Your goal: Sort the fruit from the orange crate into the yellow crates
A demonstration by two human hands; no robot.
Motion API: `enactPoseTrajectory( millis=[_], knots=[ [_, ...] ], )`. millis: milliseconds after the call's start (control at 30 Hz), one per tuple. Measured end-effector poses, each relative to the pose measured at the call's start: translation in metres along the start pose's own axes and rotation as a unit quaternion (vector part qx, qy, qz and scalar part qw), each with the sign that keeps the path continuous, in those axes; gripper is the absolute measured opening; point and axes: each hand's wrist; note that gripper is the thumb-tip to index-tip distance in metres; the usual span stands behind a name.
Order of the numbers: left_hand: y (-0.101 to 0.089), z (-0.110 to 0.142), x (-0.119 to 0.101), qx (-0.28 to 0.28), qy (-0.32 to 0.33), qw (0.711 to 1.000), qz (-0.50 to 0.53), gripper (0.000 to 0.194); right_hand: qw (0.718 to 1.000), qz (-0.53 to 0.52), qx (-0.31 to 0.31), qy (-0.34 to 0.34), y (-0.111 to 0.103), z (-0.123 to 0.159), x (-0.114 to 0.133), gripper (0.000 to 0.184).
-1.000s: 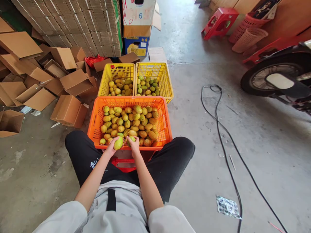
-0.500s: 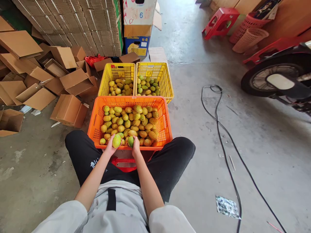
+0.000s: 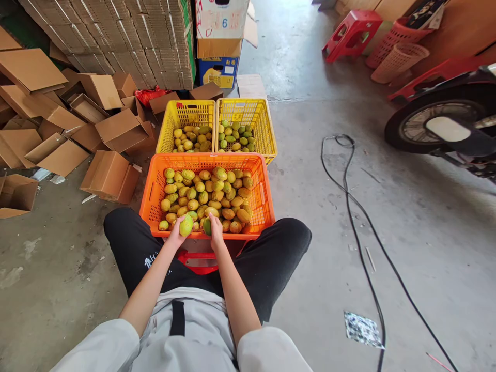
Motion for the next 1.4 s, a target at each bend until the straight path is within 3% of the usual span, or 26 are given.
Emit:
enactPoseTrajectory(
  millis=[333,633,900,1200,1400],
  knots=[
    [0.005,0.003,0.002,-0.004,0.010,1.000,0.007,0.020,0.999,-0.032,-0.016,0.028,0.005,0.008,0.004,0.058],
    [-0.001,-0.002,-0.003,0.002,-0.032,0.999,0.043,0.029,0.998,-0.044,-0.006,0.034,0.003,0.005,0.001,0.033],
    [-0.004,-0.005,-0.003,0.002,-0.054,0.998,0.041,0.040,0.997,-0.045,0.022,0.051,0.001,0.006,0.002,0.027],
    [0.000,0.003,-0.005,0.008,-0.059,0.998,-0.003,0.042,0.997,-0.012,0.066,0.037,-0.001,0.005,0.007,0.042],
    [0.000,0.006,0.000,0.005,0.001,1.000,-0.025,0.027,0.999,-0.004,0.026,0.042,-0.001,0.005,0.003,0.052]
  ],
)
Point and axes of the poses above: each hand's wrist, its own z-axis away from the middle knuckle, its own y-axis out of the palm, x = y × z, and after that the axes turned 7 degrees about z, right-handed
